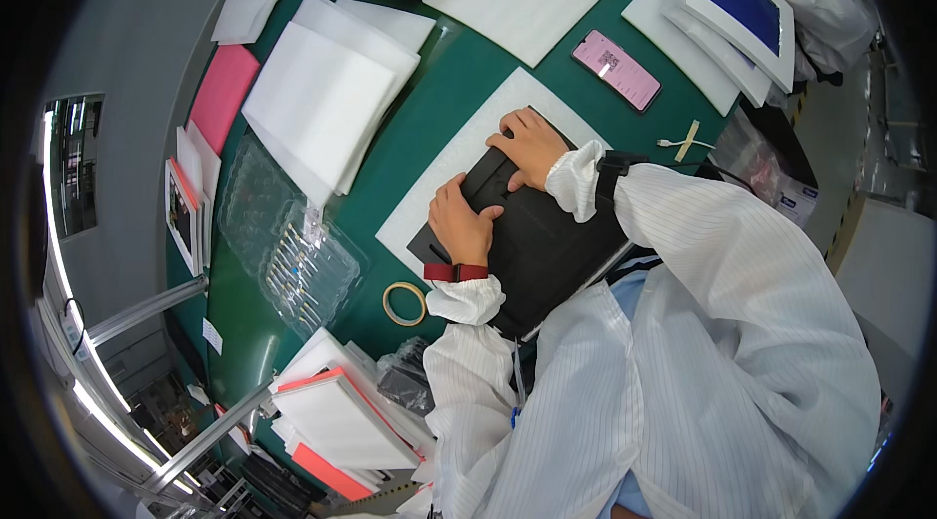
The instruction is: The person assembles a flat-panel electronic display by installing a circuit board and ribbon cable into a display panel, then attaching a back cover and protective film to house the components. The person uses a spudger to aid in the assembly.
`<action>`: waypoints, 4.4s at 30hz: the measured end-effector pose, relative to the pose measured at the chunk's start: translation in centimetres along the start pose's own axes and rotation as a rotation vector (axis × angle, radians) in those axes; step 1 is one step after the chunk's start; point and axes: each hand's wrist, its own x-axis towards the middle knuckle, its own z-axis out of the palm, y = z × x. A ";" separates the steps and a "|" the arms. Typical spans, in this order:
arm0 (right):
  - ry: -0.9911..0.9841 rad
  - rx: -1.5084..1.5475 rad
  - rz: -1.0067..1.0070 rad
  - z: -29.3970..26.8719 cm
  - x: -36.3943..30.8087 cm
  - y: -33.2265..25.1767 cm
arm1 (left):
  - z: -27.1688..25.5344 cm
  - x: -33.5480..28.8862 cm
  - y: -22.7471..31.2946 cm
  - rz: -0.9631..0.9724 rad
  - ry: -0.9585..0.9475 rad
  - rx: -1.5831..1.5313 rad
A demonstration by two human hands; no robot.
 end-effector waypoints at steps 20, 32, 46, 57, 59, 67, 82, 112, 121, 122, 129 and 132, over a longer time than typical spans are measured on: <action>0.411 0.213 0.513 -5.1 -14.0 8.4 | -0.1 -7.5 0.5 -0.335 0.232 0.059; 0.334 0.028 0.484 -4.6 -17.2 14.5 | -0.8 -6.4 -1.0 -0.636 0.251 -0.407; 0.141 0.701 0.416 -4.1 -17.3 19.8 | 9.0 -5.5 18.9 -0.605 -0.106 -1.510; 0.220 0.812 0.367 -5.3 -18.2 20.9 | 13.8 -3.7 18.3 -0.711 -0.165 -1.449; 0.230 0.835 0.357 -5.1 -18.4 21.1 | 14.4 -3.7 18.7 -0.705 -0.172 -1.426; 0.154 0.870 0.330 -5.1 -18.5 21.2 | 15.4 -4.0 17.0 -0.738 -0.155 -1.382; 0.101 0.760 0.331 -5.2 -18.0 21.1 | 15.8 -4.1 20.3 -0.531 -0.027 -1.306; 0.399 0.554 0.430 -9.3 -13.0 20.9 | 17.3 -3.9 20.1 -0.597 0.101 -1.365; 0.251 -0.024 0.316 -7.4 -6.8 18.8 | 17.1 -3.8 20.4 -0.661 0.120 -1.334; 0.242 -0.029 0.298 -7.3 -6.5 18.7 | 17.1 -3.8 20.4 -0.668 0.138 -1.344; 0.244 0.038 0.311 -7.9 -5.8 19.6 | 17.6 -3.0 20.3 -0.643 0.106 -1.386; 0.385 0.181 0.395 -8.8 -6.2 20.0 | 17.4 -2.3 19.7 -0.624 0.060 -1.369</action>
